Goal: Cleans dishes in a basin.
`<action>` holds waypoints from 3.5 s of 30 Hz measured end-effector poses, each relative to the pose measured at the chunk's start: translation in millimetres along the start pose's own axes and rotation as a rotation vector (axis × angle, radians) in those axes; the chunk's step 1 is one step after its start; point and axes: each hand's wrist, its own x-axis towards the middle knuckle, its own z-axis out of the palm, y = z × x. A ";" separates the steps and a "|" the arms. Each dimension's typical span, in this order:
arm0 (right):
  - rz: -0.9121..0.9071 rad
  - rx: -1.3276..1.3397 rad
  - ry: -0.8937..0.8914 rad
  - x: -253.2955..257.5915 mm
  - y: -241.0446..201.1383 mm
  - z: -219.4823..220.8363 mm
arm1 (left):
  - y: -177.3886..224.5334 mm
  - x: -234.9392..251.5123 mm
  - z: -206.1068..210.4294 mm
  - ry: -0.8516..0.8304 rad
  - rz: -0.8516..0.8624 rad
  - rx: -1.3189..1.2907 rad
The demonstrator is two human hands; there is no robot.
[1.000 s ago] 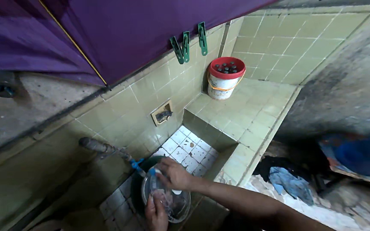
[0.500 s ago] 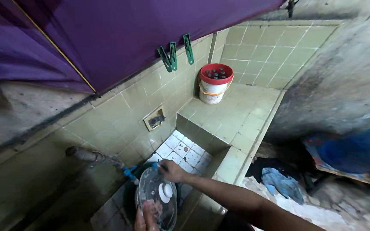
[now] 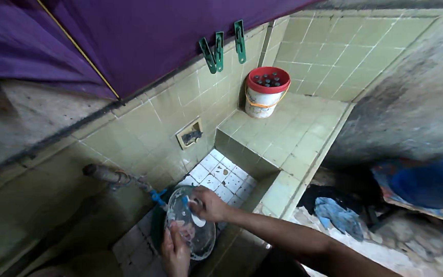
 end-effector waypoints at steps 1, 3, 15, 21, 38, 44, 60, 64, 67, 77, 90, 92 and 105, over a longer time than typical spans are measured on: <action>-0.077 -0.019 -0.012 -4.1 -4.6 3.0 | -1.7 0.6 0.6 0.014 -0.026 0.004; -0.166 -0.027 -0.048 -9.8 -8.1 10.7 | -8.3 0.7 0.5 0.027 -0.044 -0.008; 0.455 0.352 0.050 5.0 45.8 3.8 | 8.7 -7.4 1.0 0.053 -0.057 -0.166; 0.031 0.178 0.232 -63.6 -5.3 61.2 | -1.8 0.4 24.4 0.272 -0.164 -0.117; 0.215 -0.025 0.254 -75.9 17.0 41.0 | -4.1 -8.9 28.4 0.286 -0.165 -0.387; 0.640 0.675 0.286 -71.2 56.8 16.6 | -5.3 -18.1 16.1 0.200 -0.168 -0.467; -0.207 -0.300 0.111 -94.8 -65.3 18.2 | 16.6 -45.6 48.6 -0.195 -0.338 -1.073; -0.205 0.018 -0.037 -106.3 -60.5 20.6 | -1.8 -43.2 34.7 -0.174 -0.303 -1.210; 0.048 -0.038 -0.085 -98.6 -28.9 7.3 | -14.6 -41.0 30.2 -0.255 -0.385 -1.334; 0.172 -0.303 -0.141 -70.3 22.6 10.0 | -19.0 -59.0 47.9 -0.236 -0.362 -1.218; 0.082 -0.217 -0.151 -119.0 17.1 -4.2 | -52.0 -44.3 50.0 -0.307 -0.296 -1.409; 0.215 -0.148 -0.029 -108.6 28.2 -12.5 | -51.3 -44.0 59.1 -0.367 -0.288 -1.415; 0.061 -0.113 -0.034 -92.1 29.0 -7.3 | -15.2 -49.9 73.3 -0.126 -0.311 -1.172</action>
